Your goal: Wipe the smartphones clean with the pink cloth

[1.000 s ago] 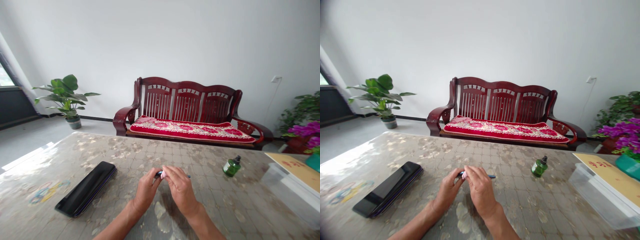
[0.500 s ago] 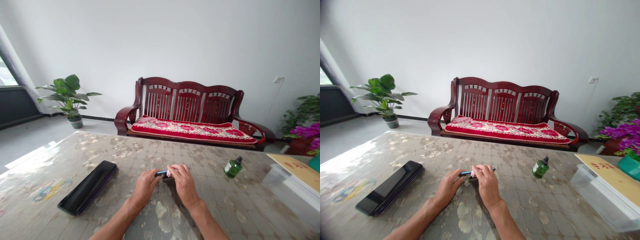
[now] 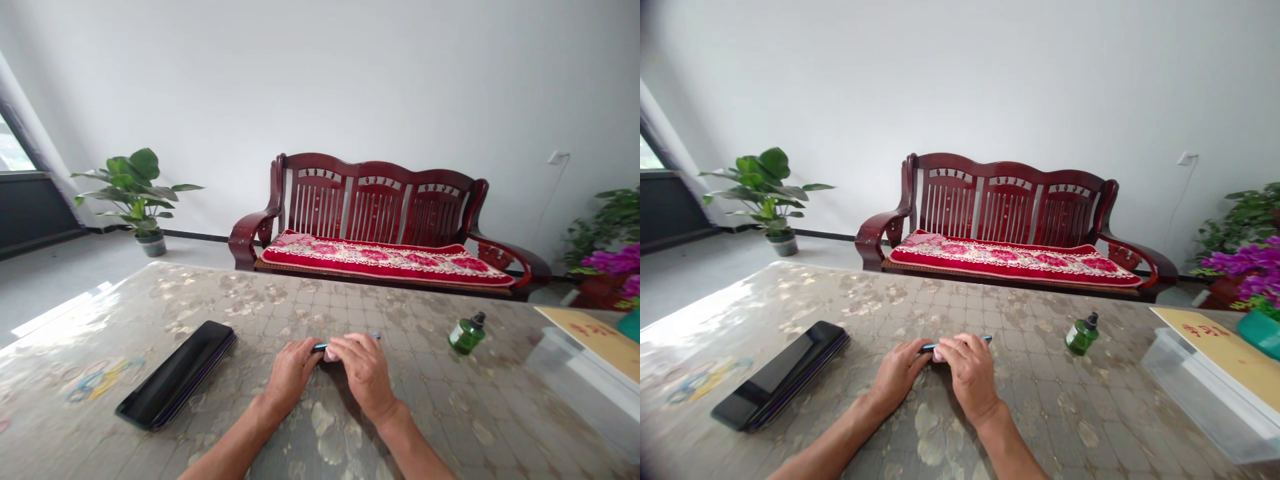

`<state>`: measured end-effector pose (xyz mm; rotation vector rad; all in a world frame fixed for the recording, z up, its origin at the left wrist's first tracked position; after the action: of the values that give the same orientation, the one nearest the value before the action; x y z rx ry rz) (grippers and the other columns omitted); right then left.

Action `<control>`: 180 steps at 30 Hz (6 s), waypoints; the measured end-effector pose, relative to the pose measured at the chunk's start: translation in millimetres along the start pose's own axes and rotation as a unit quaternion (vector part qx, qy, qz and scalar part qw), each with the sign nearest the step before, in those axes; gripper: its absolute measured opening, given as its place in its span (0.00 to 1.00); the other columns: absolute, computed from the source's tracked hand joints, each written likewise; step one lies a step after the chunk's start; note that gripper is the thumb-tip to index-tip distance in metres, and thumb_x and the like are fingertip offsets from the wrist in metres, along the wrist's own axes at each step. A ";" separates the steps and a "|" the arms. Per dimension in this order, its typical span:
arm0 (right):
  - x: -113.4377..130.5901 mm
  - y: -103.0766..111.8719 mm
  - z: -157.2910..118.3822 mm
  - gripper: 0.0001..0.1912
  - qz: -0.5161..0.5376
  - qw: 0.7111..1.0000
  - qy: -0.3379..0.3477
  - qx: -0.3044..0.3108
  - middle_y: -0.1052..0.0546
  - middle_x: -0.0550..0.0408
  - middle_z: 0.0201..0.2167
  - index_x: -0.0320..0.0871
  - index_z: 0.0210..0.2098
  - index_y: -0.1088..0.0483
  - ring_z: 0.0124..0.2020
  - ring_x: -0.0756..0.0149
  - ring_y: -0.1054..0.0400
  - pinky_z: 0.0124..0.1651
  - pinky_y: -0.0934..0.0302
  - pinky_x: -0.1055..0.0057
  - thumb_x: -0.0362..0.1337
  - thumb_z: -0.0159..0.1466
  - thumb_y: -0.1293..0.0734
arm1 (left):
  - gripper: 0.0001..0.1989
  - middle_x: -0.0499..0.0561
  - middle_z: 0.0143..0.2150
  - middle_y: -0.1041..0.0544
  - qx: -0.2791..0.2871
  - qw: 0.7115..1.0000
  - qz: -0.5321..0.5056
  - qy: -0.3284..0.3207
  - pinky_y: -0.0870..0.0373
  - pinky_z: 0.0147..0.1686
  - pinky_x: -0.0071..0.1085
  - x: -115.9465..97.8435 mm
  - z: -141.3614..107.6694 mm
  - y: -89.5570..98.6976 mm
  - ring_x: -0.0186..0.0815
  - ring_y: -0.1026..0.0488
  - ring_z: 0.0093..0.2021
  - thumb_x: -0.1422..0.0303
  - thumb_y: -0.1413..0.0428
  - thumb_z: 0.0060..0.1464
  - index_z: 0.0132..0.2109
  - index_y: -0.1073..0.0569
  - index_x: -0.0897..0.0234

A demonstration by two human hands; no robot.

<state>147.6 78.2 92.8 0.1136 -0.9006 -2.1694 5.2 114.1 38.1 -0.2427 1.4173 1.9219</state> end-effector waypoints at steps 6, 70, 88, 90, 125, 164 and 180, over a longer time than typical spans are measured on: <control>-12.7 6.6 -0.5 0.10 0.015 0.998 -0.050 -0.031 0.19 0.57 0.39 0.48 0.45 0.25 0.40 0.64 0.30 0.45 0.40 0.65 0.36 0.71 0.39 | 0.05 0.48 0.36 0.20 -0.006 1.000 0.018 -0.004 0.33 0.38 0.31 -0.8 -1.5 -1.1 0.40 0.23 0.38 0.67 0.47 0.62 0.43 0.26 0.58; -28.9 5.0 -4.9 0.11 0.014 0.996 -0.078 -0.032 0.21 0.54 0.37 0.47 0.42 0.26 0.41 0.64 0.29 0.52 0.41 0.64 0.34 0.71 0.41 | 0.05 0.49 0.33 0.21 0.000 0.997 0.072 -0.036 0.33 0.35 0.30 -7.8 -5.4 -3.6 0.40 0.23 0.35 0.67 0.47 0.64 0.43 0.26 0.60; -53.1 15.0 -12.7 0.10 -0.079 0.991 -0.092 -0.050 0.20 0.57 0.40 0.48 0.43 0.25 0.48 0.57 0.33 0.55 0.44 0.59 0.34 0.69 0.38 | 0.07 0.49 0.35 0.20 0.003 0.998 0.069 -0.011 0.33 0.37 0.31 0.0 -5.1 -5.4 0.41 0.23 0.37 0.66 0.48 0.64 0.45 0.26 0.59; -35.9 8.1 -9.7 0.09 -0.048 0.995 -0.068 -0.045 0.20 0.57 0.40 0.48 0.44 0.25 0.47 0.59 0.32 0.55 0.43 0.60 0.34 0.69 0.37 | 0.07 0.49 0.35 0.20 0.005 0.998 0.066 -0.013 0.33 0.37 0.31 -1.8 -5.0 -5.5 0.40 0.23 0.37 0.66 0.48 0.64 0.45 0.26 0.58; -115.3 14.4 -35.2 0.15 -0.052 0.974 -0.206 -0.078 0.20 0.51 0.37 0.45 0.40 0.24 0.39 0.61 0.33 0.45 0.41 0.66 0.36 0.68 0.43 | 0.09 0.49 0.39 0.20 0.027 0.998 0.046 0.032 0.33 0.40 0.31 15.9 0.1 1.6 0.41 0.24 0.40 0.65 0.51 0.64 0.46 0.27 0.57; -71.7 -41.3 -40.6 0.14 0.238 0.907 -0.344 -0.045 0.21 0.52 0.32 0.44 0.37 0.24 0.33 0.63 0.27 0.37 0.34 0.70 0.42 0.64 0.40 | 0.23 0.52 0.35 0.18 -0.263 0.857 -0.366 0.250 0.27 0.36 0.31 55.2 -0.6 25.1 0.40 0.22 0.36 0.53 0.37 0.46 0.44 0.23 0.66; -20.7 -34.4 -31.6 0.14 0.056 0.982 -0.171 0.050 0.24 0.55 0.33 0.47 0.38 0.28 0.37 0.64 0.30 0.41 0.39 0.71 0.30 0.68 0.44 | 0.22 0.58 0.53 0.24 -0.189 0.893 -0.315 0.258 0.31 0.51 0.38 48.6 -3.2 -0.5 0.43 0.27 0.52 0.58 0.52 0.62 0.57 0.32 0.66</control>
<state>151.7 90.1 43.2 -0.2647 -1.1791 -2.0717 -30.3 132.5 10.3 -1.3140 1.0487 1.6006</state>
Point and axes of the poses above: each hand's wrist, its own z-axis towards the middle knuckle, its own y-axis out of the back of the hand, x = y × z, the point moved 7 cm from there along z, towards the middle knuckle
